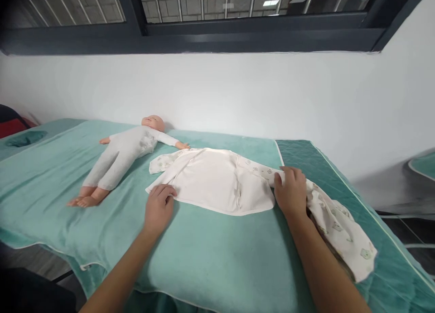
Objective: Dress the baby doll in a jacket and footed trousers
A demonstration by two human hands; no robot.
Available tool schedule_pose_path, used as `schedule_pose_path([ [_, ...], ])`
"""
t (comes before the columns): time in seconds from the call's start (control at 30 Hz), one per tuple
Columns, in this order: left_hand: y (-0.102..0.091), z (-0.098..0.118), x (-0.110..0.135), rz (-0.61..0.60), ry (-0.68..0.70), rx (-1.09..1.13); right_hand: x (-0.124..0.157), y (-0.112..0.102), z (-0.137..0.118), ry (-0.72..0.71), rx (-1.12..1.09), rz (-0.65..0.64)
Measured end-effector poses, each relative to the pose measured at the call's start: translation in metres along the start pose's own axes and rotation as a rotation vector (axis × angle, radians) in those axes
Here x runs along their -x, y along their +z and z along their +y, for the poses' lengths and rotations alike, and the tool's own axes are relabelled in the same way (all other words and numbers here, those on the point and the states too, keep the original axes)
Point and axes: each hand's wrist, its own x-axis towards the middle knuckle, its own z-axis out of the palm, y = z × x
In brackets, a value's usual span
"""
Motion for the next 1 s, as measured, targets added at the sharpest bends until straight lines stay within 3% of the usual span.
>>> schedule_pose_path([
  [0.07, 0.002, -0.001, 0.001, 0.017, 0.008, 0.017, 0.005, 0.0, -0.014, -0.142, -0.05, -0.042],
  [0.17, 0.003, -0.003, 0.002, 0.043, 0.038, 0.065, 0.005, 0.005, -0.034, -0.222, -0.096, -0.157],
  [0.4, 0.0, 0.0, 0.004, 0.065, 0.061, 0.131, -0.028, 0.024, -0.063, -0.102, 0.017, -0.431],
  [0.47, 0.0, 0.0, 0.004, 0.052, 0.048, 0.127, -0.04, 0.027, -0.067, 0.011, 0.014, -0.44],
  [0.6, 0.002, -0.001, 0.003, 0.045, 0.025, 0.118, -0.051, 0.031, -0.065, 0.246, -0.077, -0.329],
  [0.67, 0.002, -0.001, 0.003, 0.046, 0.021, 0.118, -0.047, 0.031, -0.063, 0.219, -0.15, -0.36],
  [0.73, 0.002, -0.001, 0.003, 0.042, 0.016, 0.122, -0.039, 0.031, -0.062, 0.098, -0.169, -0.458],
  [0.83, 0.002, -0.001, 0.003, 0.045, 0.011, 0.133, -0.029, 0.028, -0.063, -0.035, -0.077, -0.545],
  [1.0, 0.002, -0.001, 0.003, 0.05, 0.004, 0.151, -0.03, 0.021, -0.067, 0.022, 0.038, -0.535],
])
